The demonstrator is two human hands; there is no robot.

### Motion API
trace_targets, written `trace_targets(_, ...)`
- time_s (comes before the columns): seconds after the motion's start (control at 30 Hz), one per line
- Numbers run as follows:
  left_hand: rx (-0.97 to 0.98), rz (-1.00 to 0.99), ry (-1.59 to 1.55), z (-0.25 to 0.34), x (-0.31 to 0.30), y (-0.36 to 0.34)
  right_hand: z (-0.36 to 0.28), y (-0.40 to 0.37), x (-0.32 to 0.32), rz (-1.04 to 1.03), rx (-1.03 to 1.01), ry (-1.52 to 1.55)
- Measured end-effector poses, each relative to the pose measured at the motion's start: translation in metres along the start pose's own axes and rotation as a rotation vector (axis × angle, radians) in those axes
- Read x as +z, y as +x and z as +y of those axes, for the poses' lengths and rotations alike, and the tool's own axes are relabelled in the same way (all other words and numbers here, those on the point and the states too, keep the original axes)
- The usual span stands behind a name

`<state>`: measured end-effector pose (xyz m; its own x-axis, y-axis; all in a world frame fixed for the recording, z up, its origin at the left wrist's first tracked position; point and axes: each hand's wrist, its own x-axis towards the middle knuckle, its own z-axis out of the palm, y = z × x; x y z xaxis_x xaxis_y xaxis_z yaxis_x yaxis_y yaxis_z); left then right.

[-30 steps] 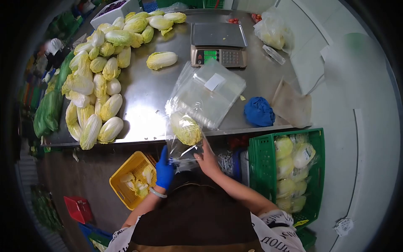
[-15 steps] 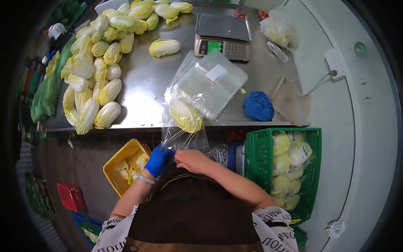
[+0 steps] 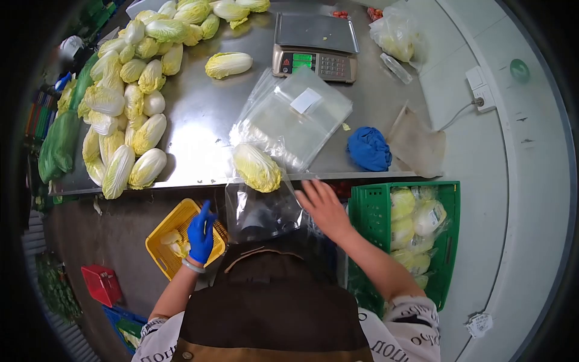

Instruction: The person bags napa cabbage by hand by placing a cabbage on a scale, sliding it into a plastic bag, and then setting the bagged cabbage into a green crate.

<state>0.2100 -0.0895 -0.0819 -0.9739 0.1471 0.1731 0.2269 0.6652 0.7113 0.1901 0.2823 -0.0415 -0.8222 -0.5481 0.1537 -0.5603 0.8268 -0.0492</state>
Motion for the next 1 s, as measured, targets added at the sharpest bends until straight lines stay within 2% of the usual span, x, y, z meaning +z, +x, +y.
trace_targets(0.03, 0.111, 0.043, 0.157, 0.010, 0.000, 0.018, 0.002, 0.014, 0.010, 0.007, -0.139, -0.023)
trace_targets(0.13, 0.573, -0.328, 0.364, 0.032, 0.005, 0.050, 0.016, 0.030, 0.049, -0.007, -0.404, 0.071)
trace_targets(0.17, 0.689, -0.424, 0.393, 0.040, 0.010, 0.061, 0.021, 0.029, 0.057, -0.024, -0.359, 0.211)
trace_targets(0.27, 0.756, -0.482, 0.251, 0.006, 0.034, 0.063, 0.037, 0.029, 0.052, -0.195, -0.309, 0.393)
trace_targets(0.3, 0.724, -0.486, 0.151, 0.012, 0.026, 0.074, 0.042, 0.030, 0.050, -0.178, -0.275, 0.481)
trace_targets(0.4, -0.119, -0.384, -0.638, 0.006, 0.019, 0.070, 0.047, 0.037, 0.045, -0.391, 0.349, 1.333)
trace_targets(0.43, -0.308, -0.320, -0.795, 0.010, 0.019, 0.076, 0.043, 0.044, 0.049, -0.249, 0.391, 1.594)
trace_targets(0.53, -0.637, -0.277, -0.892, -0.002, 0.027, 0.093, 0.048, 0.074, 0.069, -0.427, 0.825, 1.707)
trace_targets(0.57, -0.772, -0.151, -0.930, -0.010, 0.043, 0.095, 0.037, 0.082, 0.078, -0.269, 0.923, 1.768)
trace_targets(0.67, -1.013, -0.042, -0.981, -0.023, 0.073, 0.094, 0.025, 0.088, 0.111, -0.362, 1.101, 1.606)
trace_targets(0.7, -1.102, -0.007, -1.007, -0.023, 0.084, 0.095, 0.020, 0.090, 0.110, -0.340, 1.221, 1.645)
trace_targets(0.8, -1.100, 0.037, -0.943, -0.005, 0.084, 0.103, 0.018, 0.076, 0.132, -0.070, 1.420, 1.506)
trace_targets(0.83, -1.081, -0.003, -0.909, -0.016, 0.083, 0.099, 0.023, 0.068, 0.132, 0.149, 1.359, 1.517)
trace_targets(0.87, -1.039, -0.023, -0.872, -0.027, 0.082, 0.094, 0.031, 0.063, 0.133, 0.246, 1.578, 1.492)
trace_targets(0.93, -0.957, -0.063, -0.800, -0.044, 0.083, 0.091, 0.019, 0.074, 0.092, 0.462, 1.154, 0.808)
trace_targets(0.97, -1.052, -0.074, -0.852, -0.029, 0.073, 0.099, 0.011, 0.082, 0.065, 0.339, 0.771, 0.687)
trace_targets(1.0, -0.756, -0.157, -0.554, -0.032, 0.072, 0.098, 0.002, 0.091, 0.043, 0.214, 0.393, 0.557)
